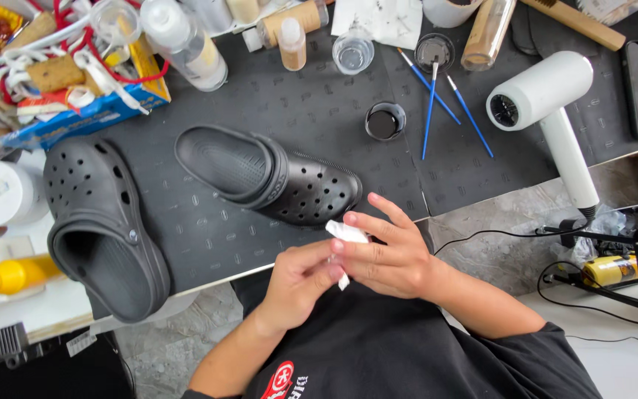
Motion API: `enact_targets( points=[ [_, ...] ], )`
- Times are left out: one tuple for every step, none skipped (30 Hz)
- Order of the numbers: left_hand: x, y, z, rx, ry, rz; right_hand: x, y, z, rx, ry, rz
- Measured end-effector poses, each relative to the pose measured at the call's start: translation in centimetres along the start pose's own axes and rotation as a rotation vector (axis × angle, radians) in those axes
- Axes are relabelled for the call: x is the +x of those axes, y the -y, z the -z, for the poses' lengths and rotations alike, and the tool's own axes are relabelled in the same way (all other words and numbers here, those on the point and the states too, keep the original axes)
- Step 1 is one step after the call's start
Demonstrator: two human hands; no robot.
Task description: The person applies black liquid to the surface of a black clog using a small brush. They hold the shoe with one hand and move the brush across the side and top surfaces while holding a white wipe.
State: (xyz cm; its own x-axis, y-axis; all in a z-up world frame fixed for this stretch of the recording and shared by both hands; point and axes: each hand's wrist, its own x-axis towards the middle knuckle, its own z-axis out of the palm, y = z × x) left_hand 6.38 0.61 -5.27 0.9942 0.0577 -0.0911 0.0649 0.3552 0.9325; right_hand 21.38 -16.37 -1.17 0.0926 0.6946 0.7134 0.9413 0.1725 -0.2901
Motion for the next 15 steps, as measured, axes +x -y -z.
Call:
enact_targets(
  points=[
    [0.0,0.3,-0.1,0.023,-0.03,0.045,0.1,0.0,0.1,0.013,-0.018,-0.013],
    [0.3,0.4,0.0,0.046,-0.059,0.089,0.2,0.0,0.2,0.027,-0.036,-0.026],
    [0.6,0.2,0.1,-0.064,-0.025,-0.016,0.2,0.0,0.3,0.07,-0.047,-0.071],
    [0.7,-0.2,0.1,-0.174,0.009,-0.12,0.1,0.0,0.6,0.112,-0.058,-0.115],
    [1.0,-0.7,0.1,-0.284,0.04,-0.225,0.1,-0.2,0.6,0.158,-0.069,-0.158],
    [1.6,-1.1,0.0,-0.319,0.032,-0.192,0.1,-0.5,0.5,0.185,-0.042,-0.151],
    [2.0,-1.5,-0.3,-0.357,0.02,-0.155,0.0,-0.6,0.3,0.215,-0.012,-0.148],
    [2.3,-1.8,-0.5,-0.396,0.008,-0.117,0.0,-0.6,0.3,0.245,0.018,-0.146],
    [2.6,-2.2,-0.7,-0.373,0.035,-0.1,0.1,-0.6,0.4,0.272,0.037,-0.155],
    [2.8,-2.6,-0.8,-0.35,0.062,-0.082,0.2,-0.5,0.6,0.3,0.055,-0.164],
    [3.0,-2.9,-0.9,-0.327,0.085,-0.066,0.4,-0.6,0.9,0.331,0.076,-0.17],
    [3.2,-3.2,-0.8,-0.17,0.105,-0.185,0.5,-0.7,1.4,0.377,0.111,-0.173],
    [3.4,-3.4,-0.6,-0.016,0.126,-0.299,0.5,-0.8,2.3,0.421,0.148,-0.18],
    [3.4,-3.7,-0.4,0.138,0.145,-0.412,0.3,-1.2,3.1,0.464,0.185,-0.188],
    [3.2,-3.9,-0.2,0.176,0.136,-0.433,0.0,-1.8,3.9,0.45,0.219,-0.191]
  ],
)
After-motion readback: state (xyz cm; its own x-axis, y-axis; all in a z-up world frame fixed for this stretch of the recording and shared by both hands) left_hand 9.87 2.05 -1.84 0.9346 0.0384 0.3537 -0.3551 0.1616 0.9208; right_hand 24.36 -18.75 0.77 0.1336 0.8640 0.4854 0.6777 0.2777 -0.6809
